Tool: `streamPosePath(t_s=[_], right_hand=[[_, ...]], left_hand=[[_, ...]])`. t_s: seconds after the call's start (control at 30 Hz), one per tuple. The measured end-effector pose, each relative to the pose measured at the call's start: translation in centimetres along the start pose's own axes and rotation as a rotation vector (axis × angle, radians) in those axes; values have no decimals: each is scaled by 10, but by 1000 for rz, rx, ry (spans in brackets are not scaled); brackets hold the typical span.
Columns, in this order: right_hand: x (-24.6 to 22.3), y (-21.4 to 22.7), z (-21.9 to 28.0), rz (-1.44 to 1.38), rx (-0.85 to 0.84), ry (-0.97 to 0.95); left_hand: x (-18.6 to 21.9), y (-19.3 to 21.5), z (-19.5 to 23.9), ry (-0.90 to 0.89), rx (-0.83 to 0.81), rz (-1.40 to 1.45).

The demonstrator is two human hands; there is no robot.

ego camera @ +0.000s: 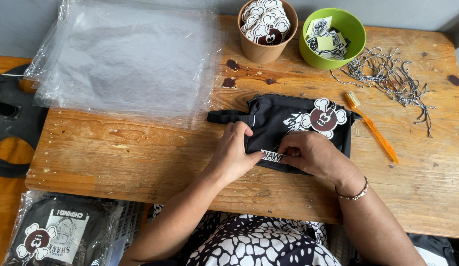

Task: The person attaches a small metal ring to a cartoon-shaped tag and then threads a chain through the ring. They then place the assembled keychain into a small black pouch and add a rectangular tag to the pouch.

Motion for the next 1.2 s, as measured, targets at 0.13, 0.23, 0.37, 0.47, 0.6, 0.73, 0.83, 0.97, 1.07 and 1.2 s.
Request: streamPosePath(t_s=[0.13, 0.23, 0.37, 0.47, 0.6, 0.73, 0.83, 0.97, 1.07, 1.2], right_hand=[[-9, 7, 1, 16, 4, -5], [-12, 9, 1, 27, 12, -3], [-18, 12, 2, 27, 25, -3], [-26, 26, 6, 53, 86, -11], [-12, 52, 9, 51, 354, -14], [-3, 68, 13, -2, 418, 6], [-1, 83, 11, 41, 451, 51], [-24, 111, -6, 94, 434, 203], [-40, 121, -32, 81, 372, 346], [-66, 116, -68, -42, 157, 489]], left_hand=[[3, -3, 2, 31, 19, 6], [2, -4, 2, 30, 37, -24], [7, -3, 3, 17, 22, -42], [14, -2, 5, -9, -23, -74], [28, -3, 10, -77, -101, -122], [47, -1, 14, -103, -105, -84], [53, 4, 12, -142, -90, -76], [57, 2, 11, -221, -156, -79], [62, 3, 9, -277, -193, -123], [67, 5, 7, -353, -235, -194]])
Point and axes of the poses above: each hand's wrist, its own z-axis away from the middle knuckle, its own y-axis out of the back of the hand, x = y × z, the point moved 8 cm from there along -z, towards the middle knuckle, and after that the axes turned 12 degrees about z, right-handed, at the moved point
